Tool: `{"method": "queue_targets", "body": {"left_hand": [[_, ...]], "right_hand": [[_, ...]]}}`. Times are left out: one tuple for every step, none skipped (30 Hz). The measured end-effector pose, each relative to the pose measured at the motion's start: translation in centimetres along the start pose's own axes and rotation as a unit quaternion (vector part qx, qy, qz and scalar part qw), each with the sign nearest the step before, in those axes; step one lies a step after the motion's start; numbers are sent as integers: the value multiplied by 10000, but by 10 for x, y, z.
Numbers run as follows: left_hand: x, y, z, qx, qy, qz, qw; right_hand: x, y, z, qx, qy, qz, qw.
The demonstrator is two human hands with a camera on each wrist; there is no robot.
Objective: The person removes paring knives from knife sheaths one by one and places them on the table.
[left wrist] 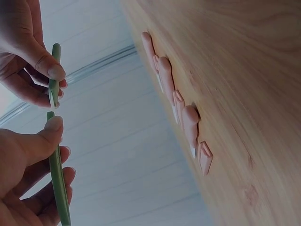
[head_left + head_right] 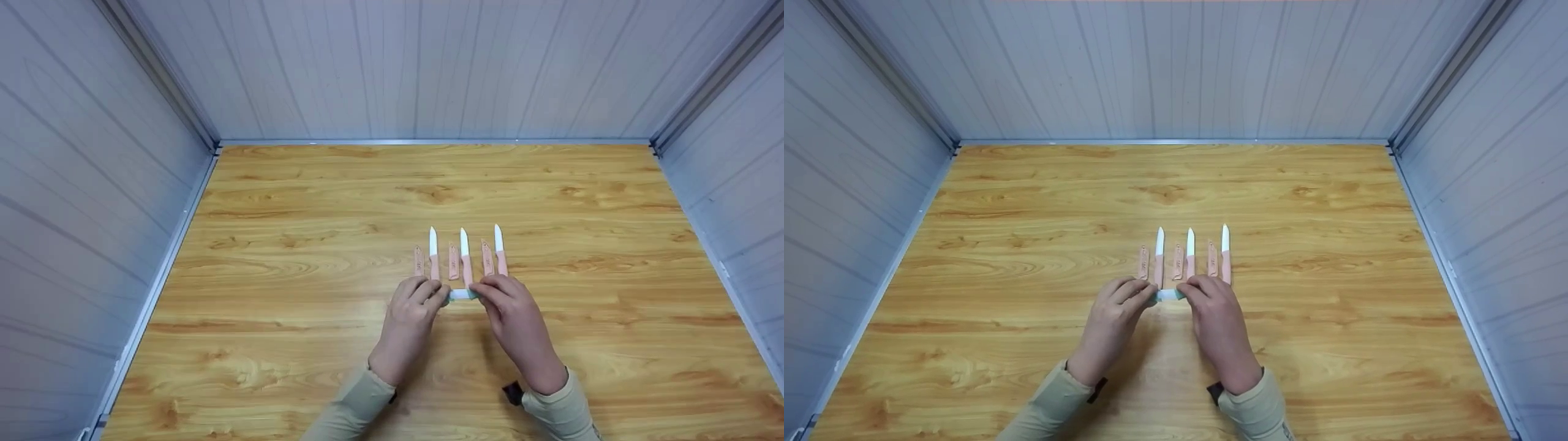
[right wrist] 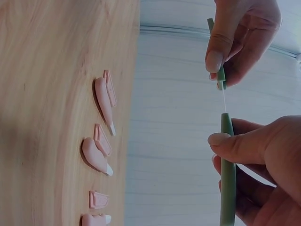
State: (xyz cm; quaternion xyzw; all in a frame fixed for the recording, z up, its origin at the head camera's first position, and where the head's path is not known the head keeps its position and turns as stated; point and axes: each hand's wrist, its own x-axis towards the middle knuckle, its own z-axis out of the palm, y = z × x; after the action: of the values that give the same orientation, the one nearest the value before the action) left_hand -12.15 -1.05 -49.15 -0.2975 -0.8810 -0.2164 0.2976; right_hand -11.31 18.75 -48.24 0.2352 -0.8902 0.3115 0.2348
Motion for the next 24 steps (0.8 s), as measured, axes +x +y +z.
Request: {"method": "queue_targets", "body": {"left_hand": [[0,0,0,-17,28,-4,10000],[0,0,0,-24,26,-21,10000],[-1,0,0,-29,38,-28,10000],[-1,-1,0,-31,51,-35,10000],[-1,-1,0,-17,68,-33,10000],[-1,-1,0,-11,49,-51,10000],[0,-1,0,-19,12,-71,10000],[0,-1,-1,-28,-37,-91,9999],[0,-1,-1,-68,-74,-112,9999],[1,-1,-2,-106,-126,-140,9998],[1,-1,-3,-151,-156,-157,9996],[1,-1,-3,-202,-182,-176,9995],[1,-1,-3,-252,-205,-193,9993],[1,-1,-3,-288,-201,-199,9992],[0,-1,-3,-314,-204,-214,9991],[0,-1,-3,-327,-210,-232,9990],[0,-1,-2,-334,-211,-245,9989],[0,-1,-2,-341,-215,-262,9988],[1,-1,-2,-349,-214,-284,9988],[1,-1,-2,-361,-204,-294,9987],[1,-1,-2,-373,-208,-309,9986],[1,-1,-3,-391,-215,-317,9985],[1,-1,-3,-411,-215,-308,9984],[1,-1,-3,-433,-217,-299,9984]], "right_hand": [[0,0,0,3,7,-2,10000],[0,0,0,6,14,-1,10000],[-1,0,1,2,24,-8,10000],[-1,-1,1,-2,14,1,10000],[-1,-1,1,-2,12,3,10000],[-1,-1,1,-11,10,3,10000],[-1,0,1,-14,17,-12,10000],[-1,0,1,-23,38,-45,10000],[-1,0,1,-29,55,-82,9999],[-1,1,1,-25,55,-105,9999],[-1,1,1,-23,61,-141,9999],[-1,1,1,-21,67,-177,9998],[-1,2,0,-17,69,-204,9998],[0,1,0,-26,68,-223,9997],[0,2,0,-26,61,-235,9997],[0,2,-1,-1,52,-223,9997],[0,2,-1,-1,42,-205,9998],[0,2,-1,9,45,-195,9998],[0,2,-2,38,46,-173,9998],[0,2,-2,64,50,-160,9998],[0,2,-2,98,49,-138,9998],[0,2,-2,110,34,-105,9999],[0,2,-2,96,29,-99,9999],[1,2,-2,102,38,-107,9999]]}}
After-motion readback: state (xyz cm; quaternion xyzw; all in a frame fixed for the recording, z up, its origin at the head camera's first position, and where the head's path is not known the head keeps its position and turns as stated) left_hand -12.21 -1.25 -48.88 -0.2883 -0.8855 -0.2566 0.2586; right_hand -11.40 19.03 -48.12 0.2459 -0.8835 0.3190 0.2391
